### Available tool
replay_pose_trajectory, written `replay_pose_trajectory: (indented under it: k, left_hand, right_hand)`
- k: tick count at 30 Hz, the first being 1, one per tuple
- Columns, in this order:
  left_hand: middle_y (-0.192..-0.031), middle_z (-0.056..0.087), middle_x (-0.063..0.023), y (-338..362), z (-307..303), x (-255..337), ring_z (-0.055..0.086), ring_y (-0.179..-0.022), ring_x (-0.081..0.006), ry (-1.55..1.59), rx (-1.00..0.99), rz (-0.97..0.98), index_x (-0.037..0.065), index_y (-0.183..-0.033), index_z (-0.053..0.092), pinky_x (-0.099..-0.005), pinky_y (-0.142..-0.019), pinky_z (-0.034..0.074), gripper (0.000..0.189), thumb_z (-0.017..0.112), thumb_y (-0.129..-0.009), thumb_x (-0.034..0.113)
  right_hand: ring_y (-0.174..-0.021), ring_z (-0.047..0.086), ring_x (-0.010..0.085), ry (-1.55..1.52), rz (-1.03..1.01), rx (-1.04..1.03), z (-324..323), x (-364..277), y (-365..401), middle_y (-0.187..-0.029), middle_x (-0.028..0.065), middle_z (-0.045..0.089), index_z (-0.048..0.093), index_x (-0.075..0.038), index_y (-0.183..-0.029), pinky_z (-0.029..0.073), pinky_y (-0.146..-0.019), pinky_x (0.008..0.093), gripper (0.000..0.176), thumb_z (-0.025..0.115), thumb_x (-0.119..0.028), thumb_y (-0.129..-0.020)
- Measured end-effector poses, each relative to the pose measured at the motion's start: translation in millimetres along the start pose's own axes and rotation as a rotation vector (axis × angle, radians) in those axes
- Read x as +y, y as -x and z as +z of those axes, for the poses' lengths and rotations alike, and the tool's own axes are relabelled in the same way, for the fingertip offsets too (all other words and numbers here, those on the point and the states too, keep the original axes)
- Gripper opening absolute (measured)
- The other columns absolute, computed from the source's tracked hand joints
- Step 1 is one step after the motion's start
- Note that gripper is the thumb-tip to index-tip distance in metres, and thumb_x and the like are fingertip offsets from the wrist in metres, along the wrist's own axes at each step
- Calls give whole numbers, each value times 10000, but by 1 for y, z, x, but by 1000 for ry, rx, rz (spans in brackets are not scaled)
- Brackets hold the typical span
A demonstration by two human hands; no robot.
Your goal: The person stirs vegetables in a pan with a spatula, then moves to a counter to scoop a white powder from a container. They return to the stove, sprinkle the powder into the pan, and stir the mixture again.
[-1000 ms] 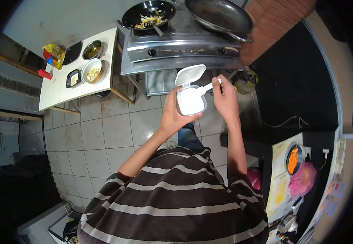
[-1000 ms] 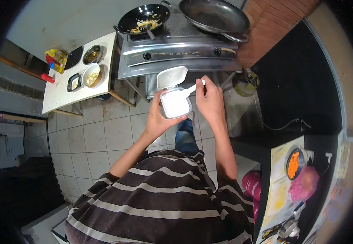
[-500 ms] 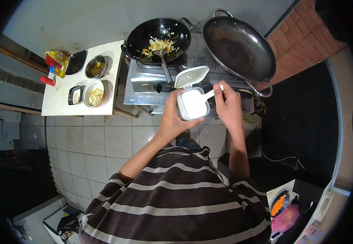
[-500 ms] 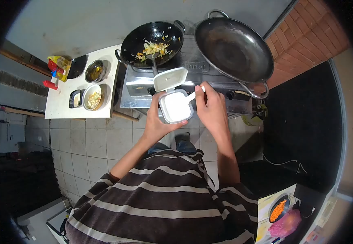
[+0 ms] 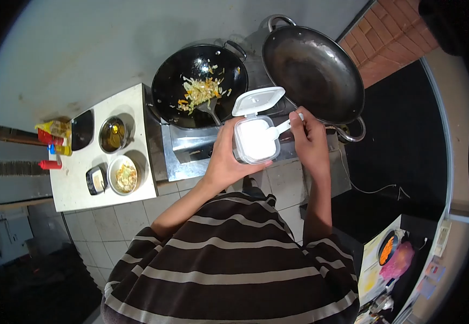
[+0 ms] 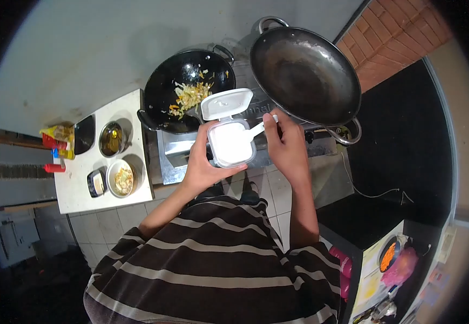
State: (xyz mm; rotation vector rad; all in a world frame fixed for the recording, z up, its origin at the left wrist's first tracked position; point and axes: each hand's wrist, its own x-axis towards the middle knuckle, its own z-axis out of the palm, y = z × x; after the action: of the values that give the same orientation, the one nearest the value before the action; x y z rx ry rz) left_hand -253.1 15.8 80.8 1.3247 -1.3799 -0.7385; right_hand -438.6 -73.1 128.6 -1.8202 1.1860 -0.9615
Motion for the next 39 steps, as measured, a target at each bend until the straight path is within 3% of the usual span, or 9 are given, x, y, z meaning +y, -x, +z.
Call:
replay_pose_trajectory:
  k: [14, 16, 20, 21, 22, 23, 29, 32, 39]
  left_hand:
    - [-1282, 546, -186, -35, -50, -27, 545, -1221, -351, 16, 21, 56, 2, -1374, 434, -442, -1038, 449, 989, 981, -591, 258]
    - [-1253, 582, -163, -36, -53, -29, 592, -1183, -255, -33, 31, 66, 3, -1368, 422, -381, -1032, 452, 986, 991, -603, 256]
    - [-1247, 588, -166, -37, -57, -30, 597, -1182, -261, -55, 42, 35, 1, -1365, 423, -382, -1034, 454, 987, 993, -601, 258]
    - [-1269, 563, -186, -37, -58, -31, 561, -1208, -316, -45, 48, 28, -4, -1376, 424, -417, -1039, 448, 996, 985, -598, 267]
    - [-1292, 538, -206, -36, -59, -31, 526, -1234, -371, -34, 52, 18, -9, -1386, 425, -452, -1044, 443, 1005, 977, -595, 276]
    - [-1292, 538, -206, -35, -59, -31, 526, -1234, -371, -34, 55, 15, -9, -1386, 425, -452, -1044, 443, 1005, 977, -595, 276]
    - [-1276, 536, -198, -37, -60, -29, 511, -1228, -370, -39, 93, 1, -18, -1373, 428, -459, -1043, 438, 998, 974, -599, 294]
    - [-1271, 536, -197, -35, -60, -28, 515, -1222, -369, -50, 103, -4, -17, -1371, 429, -457, -1042, 438, 990, 972, -604, 295]
    - [-1277, 535, -200, -28, -55, -31, 520, -1221, -371, -59, 133, -20, -19, -1372, 430, -451, -1038, 442, 996, 977, -598, 286]
  right_hand:
    - [-623, 351, 75, -9, -15, -24, 43, -14, -48, -631, 20, 398, 505, 10, -830, 310, -539, 300, 302, 565, -189, -1048]
    - [-632, 348, 72, -52, 6, -57, 45, -9, -51, -637, 17, 393, 502, 8, -824, 310, -544, 297, 306, 566, -190, -1049]
    - [-603, 378, 75, -127, -49, -48, 52, -9, -55, -621, 41, 420, 520, 4, -824, 317, -530, 307, 289, 563, -177, -1046]
    - [-603, 378, 75, -129, -52, -52, 53, -17, -55, -621, 41, 420, 520, 4, -824, 317, -530, 307, 289, 563, -177, -1046]
    - [-565, 404, 97, -14, -53, -9, 53, -32, -51, -606, 68, 448, 533, 4, -838, 324, -517, 320, 267, 565, -166, -1041]
    - [-526, 430, 119, 101, -53, 35, 54, -43, -48, -592, 96, 476, 547, 4, -852, 331, -504, 332, 245, 567, -156, -1036]
    - [-465, 466, 285, 158, -187, 23, 70, -45, -42, -585, 173, 515, 544, 2, -858, 377, -499, 383, 218, 582, -138, -1021]
    - [-485, 480, 313, 138, -159, -34, 72, -45, -40, -599, 183, 518, 533, 3, -847, 391, -508, 390, 229, 577, -138, -1022]
    - [-492, 447, 203, 49, -117, -88, 73, -39, -36, -591, 156, 483, 524, 8, -837, 375, -509, 355, 264, 570, -161, -1034]
